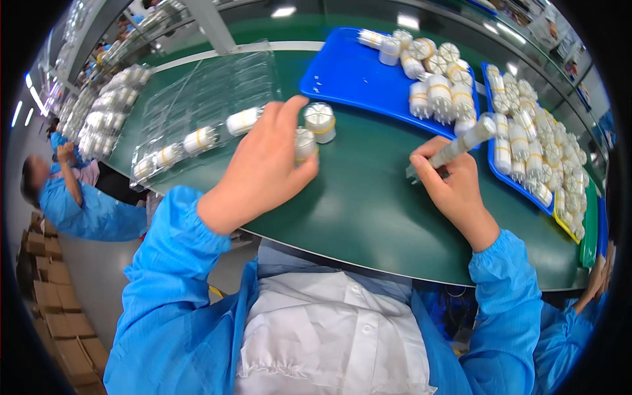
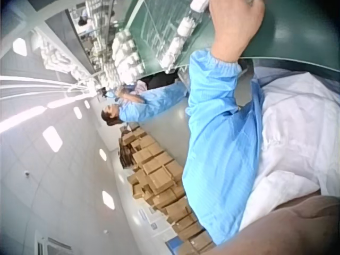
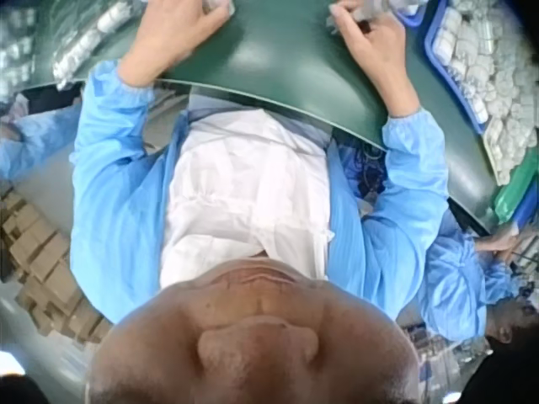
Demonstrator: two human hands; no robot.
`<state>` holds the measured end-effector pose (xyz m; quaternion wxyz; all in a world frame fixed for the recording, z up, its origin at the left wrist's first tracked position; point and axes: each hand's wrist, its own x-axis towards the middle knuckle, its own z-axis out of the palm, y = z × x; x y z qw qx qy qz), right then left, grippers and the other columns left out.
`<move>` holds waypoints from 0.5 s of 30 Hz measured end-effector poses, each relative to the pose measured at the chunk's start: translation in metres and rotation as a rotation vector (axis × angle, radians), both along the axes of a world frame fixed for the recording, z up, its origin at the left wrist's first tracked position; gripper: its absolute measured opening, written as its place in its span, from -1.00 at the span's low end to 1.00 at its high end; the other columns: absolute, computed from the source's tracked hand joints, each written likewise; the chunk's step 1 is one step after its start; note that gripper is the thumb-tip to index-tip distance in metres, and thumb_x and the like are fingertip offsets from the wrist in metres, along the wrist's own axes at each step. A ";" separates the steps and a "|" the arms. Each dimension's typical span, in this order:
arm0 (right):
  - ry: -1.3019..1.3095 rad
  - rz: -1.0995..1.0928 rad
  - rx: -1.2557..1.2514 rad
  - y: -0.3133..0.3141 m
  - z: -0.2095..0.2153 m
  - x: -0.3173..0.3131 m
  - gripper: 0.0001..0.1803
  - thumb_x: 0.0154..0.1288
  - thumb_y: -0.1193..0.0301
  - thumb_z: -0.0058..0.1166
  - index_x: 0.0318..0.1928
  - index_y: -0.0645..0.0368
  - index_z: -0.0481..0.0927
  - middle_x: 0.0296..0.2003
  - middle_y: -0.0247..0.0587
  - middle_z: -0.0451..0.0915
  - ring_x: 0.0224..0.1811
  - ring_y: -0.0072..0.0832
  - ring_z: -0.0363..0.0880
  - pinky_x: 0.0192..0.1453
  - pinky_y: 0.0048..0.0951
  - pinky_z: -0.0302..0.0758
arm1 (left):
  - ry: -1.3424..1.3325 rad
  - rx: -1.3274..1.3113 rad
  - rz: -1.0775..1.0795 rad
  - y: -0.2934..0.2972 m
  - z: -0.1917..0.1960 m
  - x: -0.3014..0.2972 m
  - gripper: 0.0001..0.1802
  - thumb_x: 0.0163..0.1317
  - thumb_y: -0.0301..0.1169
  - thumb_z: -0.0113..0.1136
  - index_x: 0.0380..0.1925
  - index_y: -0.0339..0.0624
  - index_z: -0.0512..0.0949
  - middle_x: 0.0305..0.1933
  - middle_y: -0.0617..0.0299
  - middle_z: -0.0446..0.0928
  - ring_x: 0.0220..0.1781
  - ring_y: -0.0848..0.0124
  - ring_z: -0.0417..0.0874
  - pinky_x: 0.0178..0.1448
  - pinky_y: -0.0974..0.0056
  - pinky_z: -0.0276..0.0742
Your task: The person uses a syringe-like tool to apply a substance to small white cylindrical objects with yellow bands. They pick up each object from a blue tray, apply the substance, and place it into a clear plastic packaging tray. The person repeats this process for multiple items, filling the packaging tray.
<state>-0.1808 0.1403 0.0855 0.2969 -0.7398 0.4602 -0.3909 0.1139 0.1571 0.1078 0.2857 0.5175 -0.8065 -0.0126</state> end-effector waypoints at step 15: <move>0.072 0.008 -0.066 -0.001 -0.004 -0.005 -0.86 0.33 0.43 0.25 -0.29 0.28 0.63 -0.46 -0.27 0.60 -0.48 -0.59 0.55 -0.42 -0.50 0.44 | 0.071 0.048 0.070 -0.077 0.021 0.045 -0.53 0.28 -0.14 0.32 0.00 -0.30 0.54 -0.09 -0.04 0.59 -0.13 0.10 0.65 -0.05 0.13 0.59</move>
